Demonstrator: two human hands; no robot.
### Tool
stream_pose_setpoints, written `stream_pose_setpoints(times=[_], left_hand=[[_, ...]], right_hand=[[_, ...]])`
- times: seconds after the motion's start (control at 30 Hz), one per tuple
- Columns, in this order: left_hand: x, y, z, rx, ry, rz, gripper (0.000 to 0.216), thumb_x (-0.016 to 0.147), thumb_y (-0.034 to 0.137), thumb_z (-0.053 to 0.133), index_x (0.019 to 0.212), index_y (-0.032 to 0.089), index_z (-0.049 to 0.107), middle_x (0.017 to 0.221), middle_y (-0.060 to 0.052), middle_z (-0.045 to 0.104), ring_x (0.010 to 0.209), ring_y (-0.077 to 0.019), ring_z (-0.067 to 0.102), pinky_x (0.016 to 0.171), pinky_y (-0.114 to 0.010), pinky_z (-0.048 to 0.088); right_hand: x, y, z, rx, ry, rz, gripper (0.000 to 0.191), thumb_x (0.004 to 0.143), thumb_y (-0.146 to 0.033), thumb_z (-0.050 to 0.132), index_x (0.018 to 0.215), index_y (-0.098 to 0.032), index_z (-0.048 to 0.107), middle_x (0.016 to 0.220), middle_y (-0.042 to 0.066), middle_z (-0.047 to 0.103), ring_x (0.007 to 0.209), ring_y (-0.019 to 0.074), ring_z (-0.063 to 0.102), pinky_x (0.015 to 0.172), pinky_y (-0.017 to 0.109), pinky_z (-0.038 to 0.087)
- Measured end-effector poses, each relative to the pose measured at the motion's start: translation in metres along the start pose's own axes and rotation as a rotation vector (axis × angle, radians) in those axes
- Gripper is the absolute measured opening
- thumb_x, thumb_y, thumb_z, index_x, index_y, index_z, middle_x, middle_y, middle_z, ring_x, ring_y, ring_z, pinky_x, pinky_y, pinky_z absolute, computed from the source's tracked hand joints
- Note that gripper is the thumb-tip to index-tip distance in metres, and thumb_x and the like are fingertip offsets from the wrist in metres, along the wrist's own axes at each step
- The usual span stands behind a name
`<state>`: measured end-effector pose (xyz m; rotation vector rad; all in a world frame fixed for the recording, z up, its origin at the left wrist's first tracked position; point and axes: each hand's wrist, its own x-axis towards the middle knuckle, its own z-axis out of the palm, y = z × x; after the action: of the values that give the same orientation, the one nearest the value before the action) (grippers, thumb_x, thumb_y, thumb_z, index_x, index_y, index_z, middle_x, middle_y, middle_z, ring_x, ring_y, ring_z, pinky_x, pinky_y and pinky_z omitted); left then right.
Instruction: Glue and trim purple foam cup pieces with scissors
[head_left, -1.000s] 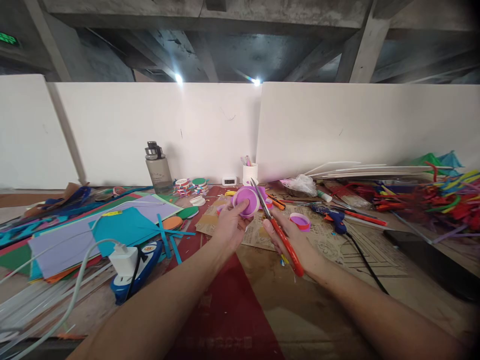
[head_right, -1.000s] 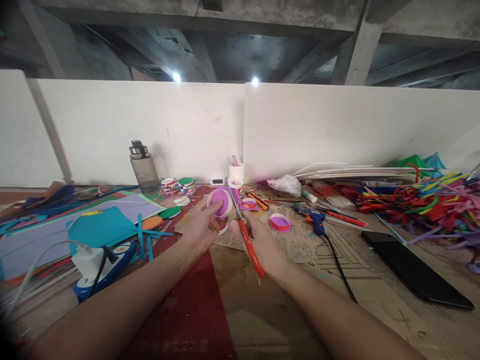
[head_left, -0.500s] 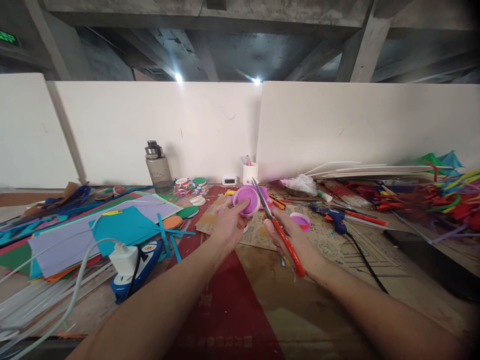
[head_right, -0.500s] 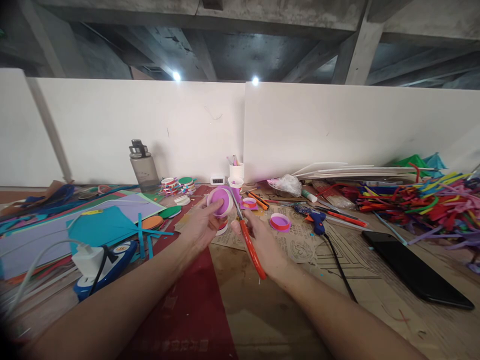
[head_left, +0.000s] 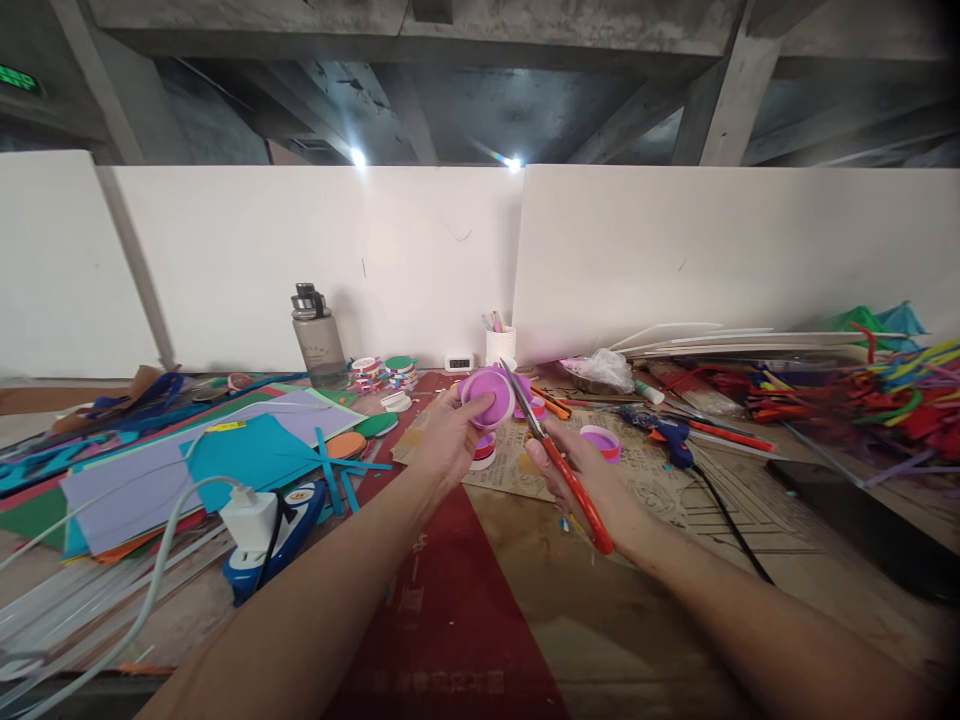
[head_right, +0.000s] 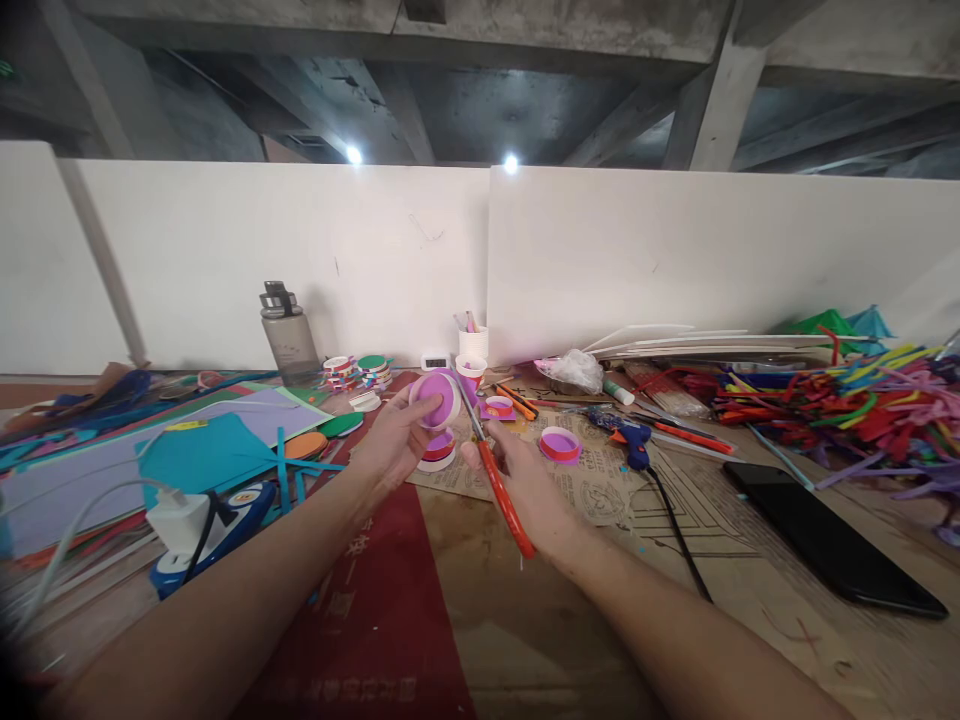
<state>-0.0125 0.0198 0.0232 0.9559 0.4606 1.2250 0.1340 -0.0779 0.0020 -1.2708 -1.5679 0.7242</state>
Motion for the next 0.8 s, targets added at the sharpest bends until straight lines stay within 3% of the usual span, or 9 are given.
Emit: stream_pose_setpoints(times=[0.17,0.37,0.8], left_hand=[[0.002,-0.0007,-0.0035,0.021,-0.024,-0.019,0.035,0.06,0.022,0.088,0.09,0.017,0.071,0.077,0.001,0.069,0.066,-0.0093,0.06,0.065,-0.022,0.05],[0.0001,-0.0015,-0.0019,0.039,-0.084,-0.028,0.043,0.057,0.025,0.091,0.095,0.016,0.071,0.085,-0.003,0.071,0.076,-0.0133,0.065,0.07,-0.025,0.052],[-0.0022,0.0028,-0.0005,0.05,-0.103,-0.048,0.038,0.057,0.023,0.091,0.089,0.017,0.07,0.075,-0.002,0.07,0.061,-0.0117,0.061,0.051,-0.021,0.045]], right_hand=[[-0.0005,-0.0011,0.0009,-0.014,0.005,0.014,0.033,0.09,-0.055,0.057,0.087,-0.024,0.046,0.062,-0.009,0.032,0.048,0.009,0.031,0.046,0.024,0.029],[-0.0008,0.0007,0.0019,0.0,0.03,0.022,0.031,0.09,-0.053,0.056,0.095,-0.023,0.049,0.069,-0.006,0.038,0.054,0.0099,0.036,0.049,0.023,0.034],[-0.0017,-0.0008,0.001,0.023,0.021,-0.002,0.033,0.091,-0.056,0.055,0.089,-0.024,0.047,0.063,-0.008,0.031,0.049,0.0091,0.03,0.044,0.023,0.027]])
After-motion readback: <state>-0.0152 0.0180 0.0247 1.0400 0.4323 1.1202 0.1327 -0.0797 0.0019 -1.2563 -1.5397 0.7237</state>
